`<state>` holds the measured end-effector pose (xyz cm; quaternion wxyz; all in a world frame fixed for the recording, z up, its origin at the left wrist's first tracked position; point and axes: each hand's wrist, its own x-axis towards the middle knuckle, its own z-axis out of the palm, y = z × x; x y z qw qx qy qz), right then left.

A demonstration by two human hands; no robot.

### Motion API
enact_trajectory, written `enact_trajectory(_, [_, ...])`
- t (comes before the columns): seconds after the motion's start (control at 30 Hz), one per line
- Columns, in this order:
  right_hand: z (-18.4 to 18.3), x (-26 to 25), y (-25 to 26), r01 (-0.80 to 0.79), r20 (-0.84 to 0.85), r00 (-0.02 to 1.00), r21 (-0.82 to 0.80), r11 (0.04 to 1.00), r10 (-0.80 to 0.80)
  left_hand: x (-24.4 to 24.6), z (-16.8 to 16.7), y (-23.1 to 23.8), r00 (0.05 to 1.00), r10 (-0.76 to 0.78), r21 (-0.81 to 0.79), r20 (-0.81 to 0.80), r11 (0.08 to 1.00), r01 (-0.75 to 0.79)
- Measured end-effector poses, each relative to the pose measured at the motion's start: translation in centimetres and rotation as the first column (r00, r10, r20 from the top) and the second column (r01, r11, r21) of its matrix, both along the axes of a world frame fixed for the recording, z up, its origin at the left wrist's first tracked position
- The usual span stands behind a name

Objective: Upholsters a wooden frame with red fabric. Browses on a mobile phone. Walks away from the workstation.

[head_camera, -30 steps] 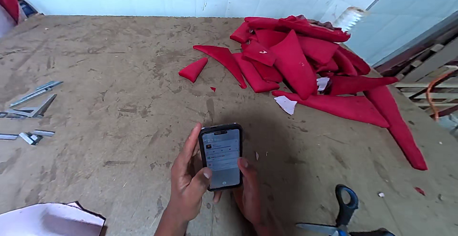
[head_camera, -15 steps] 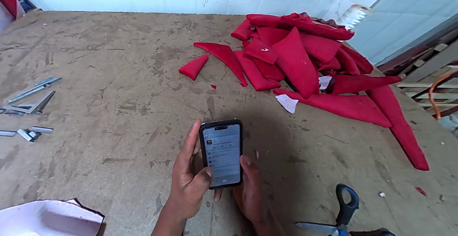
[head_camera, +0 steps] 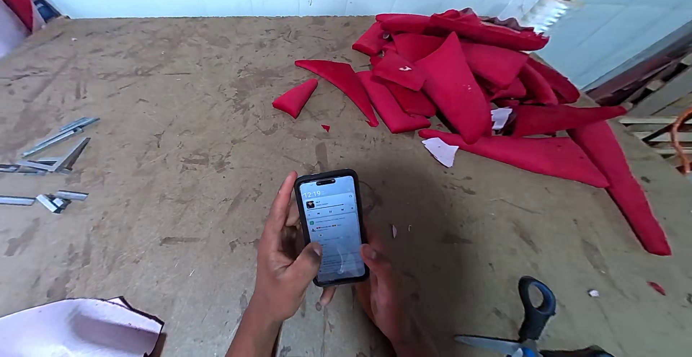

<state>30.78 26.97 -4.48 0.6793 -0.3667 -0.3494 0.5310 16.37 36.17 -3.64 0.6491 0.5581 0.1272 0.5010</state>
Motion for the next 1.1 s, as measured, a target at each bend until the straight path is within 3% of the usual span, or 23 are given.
enact_trajectory(0.33, [-0.3, 0.1, 0.0, 0.006, 0.007, 1.000, 0.003, 1.000, -0.006, 0.0, 0.1, 0.0, 0.995, 0.052, -0.020, -0.084, 0.998, -0.054])
enact_trajectory(0.77, [1.0, 0.6, -0.3, 0.011, -0.056, 0.998, -0.001, 1.000, -0.011, 0.2, -0.3, -0.1, 0.983, -0.179, -0.024, -0.028, 0.984, 0.179])
enact_trajectory(1.1, [0.9, 0.7, -0.2, 0.098, 0.021, 0.995, -0.047, 0.994, -0.097, 0.4, 0.0, -0.3, 0.975, -0.215, -0.036, -0.060, 0.976, 0.213])
